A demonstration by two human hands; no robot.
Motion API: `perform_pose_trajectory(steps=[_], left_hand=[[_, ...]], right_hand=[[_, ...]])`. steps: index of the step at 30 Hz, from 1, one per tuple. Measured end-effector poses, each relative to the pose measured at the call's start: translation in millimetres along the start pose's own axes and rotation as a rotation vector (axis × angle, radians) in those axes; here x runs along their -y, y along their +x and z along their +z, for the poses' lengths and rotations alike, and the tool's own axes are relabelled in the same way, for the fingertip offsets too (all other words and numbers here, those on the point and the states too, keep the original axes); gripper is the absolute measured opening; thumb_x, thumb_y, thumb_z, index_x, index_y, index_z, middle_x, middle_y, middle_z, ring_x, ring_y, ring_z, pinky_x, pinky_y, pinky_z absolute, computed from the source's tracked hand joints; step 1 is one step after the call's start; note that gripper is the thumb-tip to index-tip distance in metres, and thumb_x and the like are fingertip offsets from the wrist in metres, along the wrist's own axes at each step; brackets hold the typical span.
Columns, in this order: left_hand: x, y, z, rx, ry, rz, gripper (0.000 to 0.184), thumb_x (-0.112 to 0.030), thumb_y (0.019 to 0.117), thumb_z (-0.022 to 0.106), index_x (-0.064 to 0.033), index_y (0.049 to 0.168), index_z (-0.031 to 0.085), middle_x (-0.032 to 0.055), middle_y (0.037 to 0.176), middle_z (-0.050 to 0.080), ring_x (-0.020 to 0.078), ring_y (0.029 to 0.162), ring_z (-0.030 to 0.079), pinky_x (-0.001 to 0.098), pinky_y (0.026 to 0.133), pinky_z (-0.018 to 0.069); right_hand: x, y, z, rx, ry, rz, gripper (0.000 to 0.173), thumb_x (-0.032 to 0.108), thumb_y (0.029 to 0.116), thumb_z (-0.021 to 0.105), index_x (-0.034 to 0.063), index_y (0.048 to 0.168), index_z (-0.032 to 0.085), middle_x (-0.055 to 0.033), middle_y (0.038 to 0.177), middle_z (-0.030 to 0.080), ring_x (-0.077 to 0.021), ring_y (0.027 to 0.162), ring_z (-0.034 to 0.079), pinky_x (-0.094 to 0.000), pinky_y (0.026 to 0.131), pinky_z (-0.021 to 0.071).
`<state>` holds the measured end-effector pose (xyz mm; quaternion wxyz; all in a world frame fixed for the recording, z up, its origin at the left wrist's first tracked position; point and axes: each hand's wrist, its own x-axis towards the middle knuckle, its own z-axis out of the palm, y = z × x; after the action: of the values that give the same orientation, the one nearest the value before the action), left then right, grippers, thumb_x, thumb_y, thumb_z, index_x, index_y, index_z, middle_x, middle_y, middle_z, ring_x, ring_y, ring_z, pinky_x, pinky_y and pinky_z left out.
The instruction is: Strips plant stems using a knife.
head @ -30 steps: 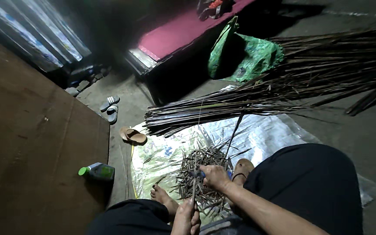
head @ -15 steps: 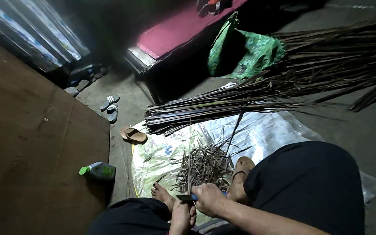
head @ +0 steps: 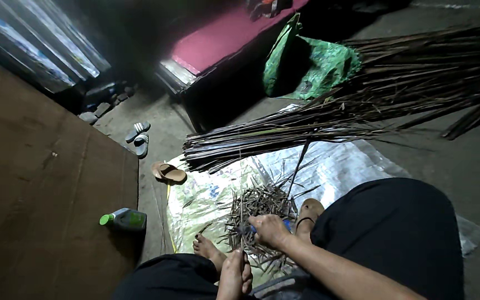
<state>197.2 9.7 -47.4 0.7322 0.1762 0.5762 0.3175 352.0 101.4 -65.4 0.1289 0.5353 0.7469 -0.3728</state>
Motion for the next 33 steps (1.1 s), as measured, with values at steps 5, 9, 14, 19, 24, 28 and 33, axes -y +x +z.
perform_pose_trajectory(steps=[5,9,14,19,24,28,33], left_hand=[[3,-5,1,0.024,-0.02,-0.013,0.041,-0.023,0.1141,0.021,-0.0084,0.088,0.049,-0.0062,0.051,0.041,-0.0012,0.035,0.034,0.0122,0.034,0.0294],[4,-6,1,-0.008,0.01,-0.003,0.041,-0.022,0.1136,0.023,-0.0077,0.086,0.05,-0.005,0.051,0.043,-0.0004,0.035,0.036,0.0128,0.034,0.0306],[-1,-2,4,0.007,0.084,0.002,0.036,-0.021,0.1138,0.025,-0.0053,0.096,0.052,-0.0021,0.056,0.048,0.0023,0.041,0.044,0.0146,0.039,0.0388],[4,-4,-7,0.122,0.092,0.064,0.041,-0.023,0.1125,0.023,-0.0075,0.09,0.053,-0.0034,0.058,0.05,0.0009,0.042,0.044,0.0139,0.04,0.0394],[0,0,-5,0.041,0.065,0.127,0.039,-0.019,0.1131,0.023,-0.0084,0.091,0.053,-0.0059,0.053,0.046,-0.0012,0.039,0.039,0.0125,0.038,0.0338],[4,-2,-6,0.076,0.022,0.149,0.039,-0.014,0.1108,0.023,-0.0109,0.087,0.054,-0.0076,0.052,0.044,-0.0018,0.038,0.037,0.0124,0.036,0.0313],[7,-4,-5,0.089,0.024,0.135,0.035,-0.015,0.111,0.023,-0.0119,0.089,0.051,-0.0082,0.052,0.044,-0.0023,0.038,0.037,0.0118,0.037,0.032]], right_hand=[[-17,11,-11,-0.046,0.072,0.174,0.035,0.018,0.1026,0.052,0.001,0.131,0.062,-0.0262,0.126,0.067,-0.0441,0.12,0.064,-0.0616,0.097,0.0492],[-34,12,-16,-0.144,0.482,0.19,0.03,0.016,0.1046,0.052,-0.0031,0.123,0.066,-0.0254,0.117,0.068,-0.0382,0.113,0.066,-0.0558,0.099,0.0492],[-4,2,-1,-0.047,1.035,0.017,0.027,0.023,0.1069,0.054,0.0011,0.094,0.063,0.0008,0.069,0.05,-0.0073,0.056,0.046,-0.0259,0.056,0.0428],[-16,3,-11,-0.215,0.94,-0.003,0.033,0.024,0.1101,0.047,-0.0036,0.113,0.065,-0.0093,0.086,0.058,-0.0161,0.072,0.054,-0.0356,0.072,0.0481],[0,-19,1,0.016,0.299,-0.109,0.031,0.01,0.0996,0.053,-0.0004,0.127,0.064,-0.0279,0.111,0.069,-0.0456,0.109,0.066,-0.0641,0.093,0.0498],[13,-23,12,-0.059,0.129,-0.251,0.022,0.011,0.0957,0.058,-0.0062,0.108,0.065,-0.027,0.102,0.07,-0.0452,0.101,0.069,-0.0621,0.084,0.0513],[0,-13,19,-0.2,0.046,-0.278,0.02,0.01,0.0904,0.064,-0.0061,0.102,0.066,-0.0256,0.096,0.071,-0.0436,0.094,0.071,-0.0602,0.079,0.0535]])
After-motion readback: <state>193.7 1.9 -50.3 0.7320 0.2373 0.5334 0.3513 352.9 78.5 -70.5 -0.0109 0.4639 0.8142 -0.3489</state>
